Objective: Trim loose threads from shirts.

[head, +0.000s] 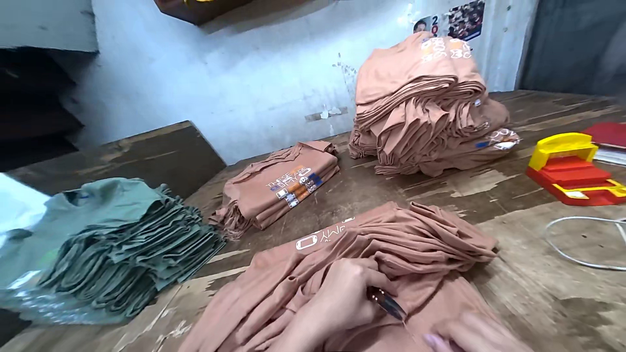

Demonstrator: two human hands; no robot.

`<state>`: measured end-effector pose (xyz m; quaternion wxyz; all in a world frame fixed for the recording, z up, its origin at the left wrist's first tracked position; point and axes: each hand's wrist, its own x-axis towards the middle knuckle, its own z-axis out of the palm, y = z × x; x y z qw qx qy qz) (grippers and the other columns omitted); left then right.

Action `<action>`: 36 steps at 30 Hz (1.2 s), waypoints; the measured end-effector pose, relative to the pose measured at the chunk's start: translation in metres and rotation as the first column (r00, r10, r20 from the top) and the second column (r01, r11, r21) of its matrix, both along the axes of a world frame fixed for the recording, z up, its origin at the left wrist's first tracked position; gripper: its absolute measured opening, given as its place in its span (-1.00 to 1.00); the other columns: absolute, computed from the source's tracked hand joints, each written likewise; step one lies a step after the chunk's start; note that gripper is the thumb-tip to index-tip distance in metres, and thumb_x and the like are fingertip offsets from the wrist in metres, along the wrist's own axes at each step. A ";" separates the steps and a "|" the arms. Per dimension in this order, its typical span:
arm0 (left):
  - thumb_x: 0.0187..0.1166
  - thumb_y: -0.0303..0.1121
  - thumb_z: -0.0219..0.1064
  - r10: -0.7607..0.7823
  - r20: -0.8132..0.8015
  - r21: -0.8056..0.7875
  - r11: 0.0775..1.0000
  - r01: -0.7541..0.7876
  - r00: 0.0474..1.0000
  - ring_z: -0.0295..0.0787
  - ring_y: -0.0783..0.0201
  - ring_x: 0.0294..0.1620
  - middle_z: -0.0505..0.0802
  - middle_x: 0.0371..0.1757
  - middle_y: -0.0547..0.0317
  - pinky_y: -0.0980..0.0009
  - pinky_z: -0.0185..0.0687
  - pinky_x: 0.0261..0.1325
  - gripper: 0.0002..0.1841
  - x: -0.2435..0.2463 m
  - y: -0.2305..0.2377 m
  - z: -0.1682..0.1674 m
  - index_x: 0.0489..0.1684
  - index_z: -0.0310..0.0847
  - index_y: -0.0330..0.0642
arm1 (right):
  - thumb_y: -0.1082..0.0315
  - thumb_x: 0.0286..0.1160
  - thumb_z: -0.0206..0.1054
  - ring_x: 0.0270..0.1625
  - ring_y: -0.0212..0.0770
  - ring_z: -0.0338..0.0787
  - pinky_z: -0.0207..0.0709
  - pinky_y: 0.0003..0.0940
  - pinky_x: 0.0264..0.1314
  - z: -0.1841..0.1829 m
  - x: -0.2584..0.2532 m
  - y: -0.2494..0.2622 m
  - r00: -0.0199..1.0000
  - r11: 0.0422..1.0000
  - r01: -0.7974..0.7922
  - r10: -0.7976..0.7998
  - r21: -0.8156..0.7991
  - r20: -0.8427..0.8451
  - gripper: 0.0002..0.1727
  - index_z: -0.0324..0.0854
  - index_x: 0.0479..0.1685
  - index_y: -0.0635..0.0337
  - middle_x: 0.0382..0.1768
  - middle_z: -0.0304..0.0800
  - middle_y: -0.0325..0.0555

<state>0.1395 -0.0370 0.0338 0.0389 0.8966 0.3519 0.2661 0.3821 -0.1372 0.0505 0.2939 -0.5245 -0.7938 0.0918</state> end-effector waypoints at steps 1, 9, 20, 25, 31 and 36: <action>0.25 -0.36 0.50 0.003 0.036 -0.020 1.000 -0.002 0.999 0.79 0.34 -0.26 0.83 -0.35 0.30 0.26 0.72 -0.18 -0.79 -0.002 0.001 0.001 -0.21 0.93 0.15 | 0.01 0.62 0.33 -0.09 0.08 0.83 0.66 0.07 -0.05 -0.003 -0.007 0.007 0.997 0.996 0.079 -0.080 0.051 0.017 -0.62 0.90 -0.22 0.11 -0.29 0.84 -0.01; 0.23 -0.49 0.42 0.084 0.236 -0.050 0.996 -0.074 0.968 0.70 0.49 -0.23 0.78 -0.31 0.34 0.54 0.66 -0.15 -0.72 -0.010 -0.004 0.002 -0.17 0.93 0.07 | -0.06 0.52 0.39 -0.15 0.00 0.83 0.57 0.13 0.03 -0.027 -0.023 0.024 0.985 0.992 0.123 -0.117 0.036 -0.125 -0.63 0.90 -0.23 0.04 -0.30 0.88 -0.11; 0.55 -0.14 0.42 0.092 0.082 0.307 0.945 -0.112 0.992 0.76 0.33 0.07 0.86 -0.01 0.35 0.26 0.69 0.13 -0.74 -0.005 -0.028 0.008 0.16 0.82 0.23 | 0.15 0.44 0.46 -0.28 -0.12 0.77 0.58 0.00 -0.08 -0.036 -0.019 0.025 0.965 0.977 0.153 -0.116 0.146 -0.234 -0.82 0.95 -0.34 -0.04 -0.45 0.78 -0.20; 0.69 -0.38 0.22 0.104 -0.169 0.583 0.812 0.014 0.980 0.71 0.19 -0.10 0.88 -0.04 0.26 0.22 0.52 -0.01 -0.75 0.015 -0.052 0.009 0.10 0.82 0.09 | 0.16 0.46 0.45 -0.23 -0.07 0.77 0.53 0.00 -0.05 -0.035 -0.019 0.015 0.977 0.972 0.143 -0.109 0.184 -0.182 -0.81 0.95 -0.34 -0.03 -0.45 0.80 -0.19; 0.46 -0.24 0.48 0.107 0.015 0.197 0.974 -0.108 0.994 0.78 0.29 0.04 0.84 -0.05 0.32 0.21 0.72 0.09 -0.75 0.011 -0.033 0.004 0.07 0.81 0.17 | -0.15 0.40 0.42 -0.08 0.02 0.76 0.43 0.11 0.07 -0.024 -0.016 0.003 0.985 0.981 0.163 -0.168 0.103 0.040 -0.63 0.91 -0.42 -0.11 -0.37 0.83 -0.19; 0.29 -0.54 0.48 -0.141 0.262 -0.091 0.981 0.170 0.955 0.82 0.46 0.03 0.92 -0.10 0.36 0.45 0.78 0.15 -0.79 -0.005 0.004 -0.003 -0.29 0.95 0.03 | -0.49 0.16 0.42 -0.07 0.09 0.82 0.54 0.17 -0.02 -0.029 -0.054 0.020 0.959 0.933 0.268 -0.283 0.239 0.029 -0.27 0.83 -0.23 0.06 -0.22 0.87 -0.04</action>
